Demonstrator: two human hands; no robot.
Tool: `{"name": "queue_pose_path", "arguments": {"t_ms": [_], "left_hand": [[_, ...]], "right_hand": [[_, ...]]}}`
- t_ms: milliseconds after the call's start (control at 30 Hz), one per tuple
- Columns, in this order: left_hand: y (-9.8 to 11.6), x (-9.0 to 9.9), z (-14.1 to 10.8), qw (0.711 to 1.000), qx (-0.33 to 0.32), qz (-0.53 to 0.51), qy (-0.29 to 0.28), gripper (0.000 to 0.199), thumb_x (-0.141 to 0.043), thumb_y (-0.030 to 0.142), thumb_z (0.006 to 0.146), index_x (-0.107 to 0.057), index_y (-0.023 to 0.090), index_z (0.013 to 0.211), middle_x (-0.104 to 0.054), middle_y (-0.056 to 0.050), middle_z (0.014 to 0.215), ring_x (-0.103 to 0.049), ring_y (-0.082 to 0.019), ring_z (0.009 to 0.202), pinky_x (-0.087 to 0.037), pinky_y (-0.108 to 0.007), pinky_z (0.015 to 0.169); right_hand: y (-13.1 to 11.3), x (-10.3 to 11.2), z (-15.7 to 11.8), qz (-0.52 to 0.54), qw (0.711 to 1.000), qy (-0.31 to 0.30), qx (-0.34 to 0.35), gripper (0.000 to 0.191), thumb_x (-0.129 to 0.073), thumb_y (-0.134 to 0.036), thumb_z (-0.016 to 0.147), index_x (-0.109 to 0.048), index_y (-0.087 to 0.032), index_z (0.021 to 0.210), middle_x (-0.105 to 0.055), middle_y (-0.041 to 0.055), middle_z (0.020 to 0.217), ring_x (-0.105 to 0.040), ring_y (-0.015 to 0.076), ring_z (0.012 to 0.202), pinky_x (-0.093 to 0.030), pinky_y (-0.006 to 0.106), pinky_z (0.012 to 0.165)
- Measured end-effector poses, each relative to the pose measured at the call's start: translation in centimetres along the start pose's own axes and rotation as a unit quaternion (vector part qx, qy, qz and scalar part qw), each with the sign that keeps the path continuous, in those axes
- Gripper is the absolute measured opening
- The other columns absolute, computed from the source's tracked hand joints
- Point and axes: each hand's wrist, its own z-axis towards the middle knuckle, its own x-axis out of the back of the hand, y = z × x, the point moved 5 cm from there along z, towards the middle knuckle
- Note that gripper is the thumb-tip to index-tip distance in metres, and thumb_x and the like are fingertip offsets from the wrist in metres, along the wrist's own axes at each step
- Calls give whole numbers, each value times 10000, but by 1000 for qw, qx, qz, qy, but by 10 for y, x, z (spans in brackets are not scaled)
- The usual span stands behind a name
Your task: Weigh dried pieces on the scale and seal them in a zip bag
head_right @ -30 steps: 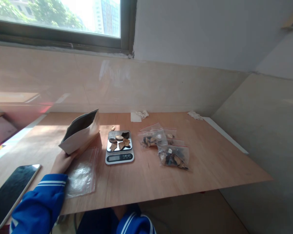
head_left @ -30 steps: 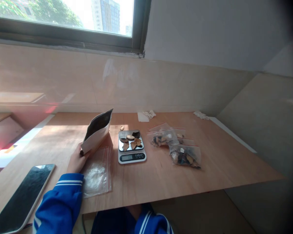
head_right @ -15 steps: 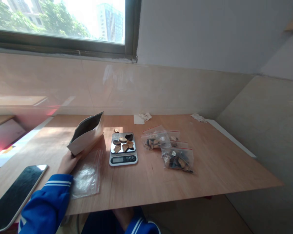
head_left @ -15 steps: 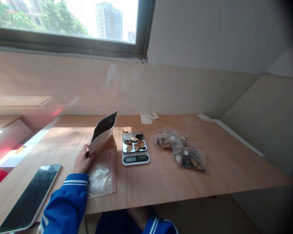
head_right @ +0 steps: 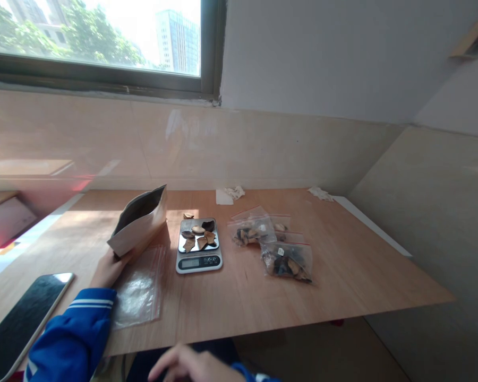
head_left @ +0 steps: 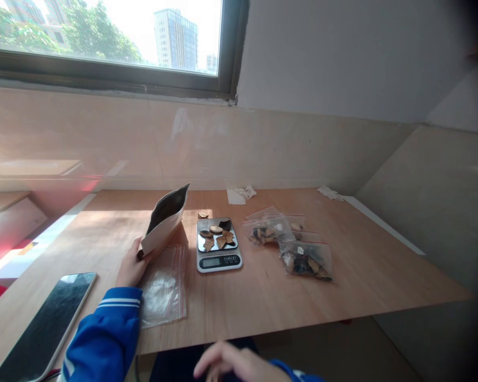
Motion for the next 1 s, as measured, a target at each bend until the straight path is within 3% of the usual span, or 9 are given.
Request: {"name": "queue_pose_path", "arguments": {"t_ms": [33, 167, 267, 433, 533, 600, 700, 900, 1000], "left_hand": [[0, 0, 0, 1000, -1, -2, 2, 549, -514, 464, 737, -516, 171, 1202, -680, -109, 1033, -640, -307, 967, -497, -388, 807], [-1, 0, 0, 1000, -10, -15, 11, 547, -531, 433, 725, -510, 184, 1211, -676, -103, 1065, -635, -305, 988, -498, -397, 821], [-2, 0, 0, 1000, -12, -21, 17, 557, -537, 409, 708, -515, 169, 1210, -673, -111, 1090, -630, -310, 1011, -501, -405, 832], [-5, 0, 0, 1000, -1, -15, 13, 579, -529, 388, 691, -510, 151, 1219, -662, -132, 1116, -615, -323, 1048, -491, -424, 862], [-7, -2, 1, 1000, 8, -17, 1, 572, -532, 397, 693, -520, 145, 1206, -664, -137, 1101, -622, -324, 1032, -498, -422, 851], [-9, -3, 1, 1000, 8, -20, 4, 551, -543, 402, 689, -540, 156, 1182, -669, -129, 1086, -628, -320, 1020, -505, -415, 839], [-10, -3, 1, 1000, -3, -25, 10, 523, -561, 394, 687, -555, 178, 1162, -682, -104, 1041, -642, -307, 984, -516, -401, 816], [-9, -2, 0, 1000, -10, -27, 4, 517, -550, 413, 703, -547, 177, 1163, -683, -94, 1029, -644, -297, 975, -517, -399, 816], [-8, -2, 0, 1000, -12, -26, 4, 524, -542, 412, 713, -532, 179, 1183, -681, -98, 1029, -641, -296, 979, -512, -405, 824]], "right_hand": [[-7, 24, 12, 14, 1000, 23, 6, 301, -504, -357, 901, -476, -251, 1181, -693, 12, 840, -660, 137, 761, -511, 278, 748], [-17, 130, 86, 11, 982, 183, 37, 132, -587, -303, 849, -553, -201, 924, -688, 41, 934, -650, 166, 927, -482, 316, 857], [-2, 176, 150, -78, 969, 234, 29, 90, -615, -265, 813, -586, -182, 831, -674, 31, 863, -641, 159, 844, -483, 283, 771], [40, 178, 212, -187, 962, 193, -41, 26, -635, -152, 766, -629, -156, 791, -680, 32, 800, -616, 144, 753, -441, 228, 669], [46, 173, 218, -185, 971, 149, -36, 116, -647, -278, 790, -670, -164, 780, -690, 24, 756, -622, 148, 714, -432, 219, 639], [45, 180, 219, -193, 966, 167, -34, 253, -517, -355, 884, -682, -167, 846, -700, 36, 810, -626, 149, 750, -440, 224, 669], [44, 194, 227, -215, 953, 208, -45, 295, -396, -271, 934, -666, -157, 967, -696, 68, 968, -617, 153, 868, -445, 235, 756], [72, 186, 266, -216, 966, 110, -91, 128, -644, -135, 734, -709, -157, 843, -697, 31, 741, -619, 151, 682, -459, 223, 642], [84, 186, 274, -212, 967, 106, -96, 102, -691, -121, 690, -703, -146, 788, -674, 22, 685, -597, 135, 619, -446, 216, 604]]}}
